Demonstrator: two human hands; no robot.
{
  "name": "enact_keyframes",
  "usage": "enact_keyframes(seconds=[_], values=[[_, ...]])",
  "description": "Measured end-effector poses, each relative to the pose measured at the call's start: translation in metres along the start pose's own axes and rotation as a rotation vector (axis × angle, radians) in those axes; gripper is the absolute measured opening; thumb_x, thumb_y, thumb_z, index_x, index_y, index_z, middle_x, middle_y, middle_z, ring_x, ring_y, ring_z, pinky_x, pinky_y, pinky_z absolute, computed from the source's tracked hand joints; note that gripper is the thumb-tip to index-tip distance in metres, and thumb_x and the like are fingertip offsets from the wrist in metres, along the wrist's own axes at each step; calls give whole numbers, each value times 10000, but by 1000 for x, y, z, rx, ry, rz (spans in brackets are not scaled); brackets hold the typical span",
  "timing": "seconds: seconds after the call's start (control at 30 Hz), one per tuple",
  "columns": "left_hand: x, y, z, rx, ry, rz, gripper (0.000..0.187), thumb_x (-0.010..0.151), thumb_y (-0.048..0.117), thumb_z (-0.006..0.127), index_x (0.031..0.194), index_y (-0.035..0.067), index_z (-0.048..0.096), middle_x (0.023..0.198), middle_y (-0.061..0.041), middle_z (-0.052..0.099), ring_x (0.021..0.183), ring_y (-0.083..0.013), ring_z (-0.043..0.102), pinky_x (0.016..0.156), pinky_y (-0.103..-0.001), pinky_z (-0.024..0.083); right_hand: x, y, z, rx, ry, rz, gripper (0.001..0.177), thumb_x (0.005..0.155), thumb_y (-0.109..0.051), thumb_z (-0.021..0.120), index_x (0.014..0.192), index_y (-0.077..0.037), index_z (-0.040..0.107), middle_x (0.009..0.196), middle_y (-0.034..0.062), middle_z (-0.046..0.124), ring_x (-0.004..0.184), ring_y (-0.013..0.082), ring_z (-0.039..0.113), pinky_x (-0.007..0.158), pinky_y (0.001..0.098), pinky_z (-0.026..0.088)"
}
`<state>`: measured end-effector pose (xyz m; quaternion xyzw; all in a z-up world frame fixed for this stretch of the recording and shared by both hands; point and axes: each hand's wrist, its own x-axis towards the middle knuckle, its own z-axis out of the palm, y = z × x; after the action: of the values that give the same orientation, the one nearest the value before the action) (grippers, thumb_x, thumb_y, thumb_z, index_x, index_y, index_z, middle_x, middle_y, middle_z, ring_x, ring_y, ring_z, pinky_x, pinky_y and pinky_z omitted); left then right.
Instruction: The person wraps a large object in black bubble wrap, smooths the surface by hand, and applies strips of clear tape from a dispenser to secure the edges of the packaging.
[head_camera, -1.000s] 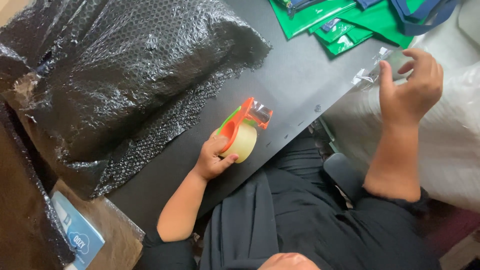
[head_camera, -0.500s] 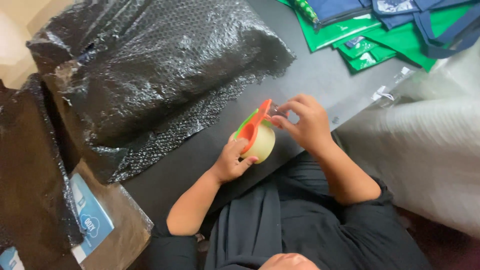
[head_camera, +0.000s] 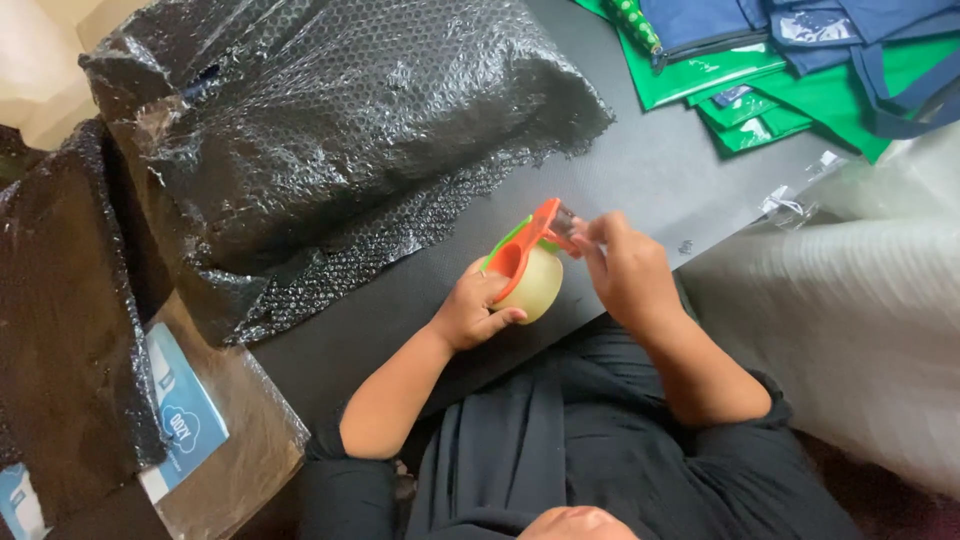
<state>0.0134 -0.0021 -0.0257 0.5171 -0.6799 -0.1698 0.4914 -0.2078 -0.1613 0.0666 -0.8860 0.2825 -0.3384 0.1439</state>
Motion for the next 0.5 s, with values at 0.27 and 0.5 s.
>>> enact_keyframes(seconds=[0.27, 0.5], values=[[8, 12, -8, -41, 15, -4, 374, 845, 479, 813, 844, 121, 707, 760, -50, 691, 744, -302, 695, 1002, -452, 455, 40, -27, -65, 534, -209, 197, 186, 828, -97, 866, 874, -93, 685, 788, 83, 762, 736, 251, 740, 721, 361, 568], [26, 33, -14, -87, 21, 65, 414, 728, 444, 933, 801, 102, 711, 759, -50, 707, 750, -285, 696, 991, -464, 470, 49, -7, -94, 764, -253, 228, 94, 832, 13, 818, 816, 14, 726, 666, 172, 702, 600, 235, 705, 585, 334, 558]])
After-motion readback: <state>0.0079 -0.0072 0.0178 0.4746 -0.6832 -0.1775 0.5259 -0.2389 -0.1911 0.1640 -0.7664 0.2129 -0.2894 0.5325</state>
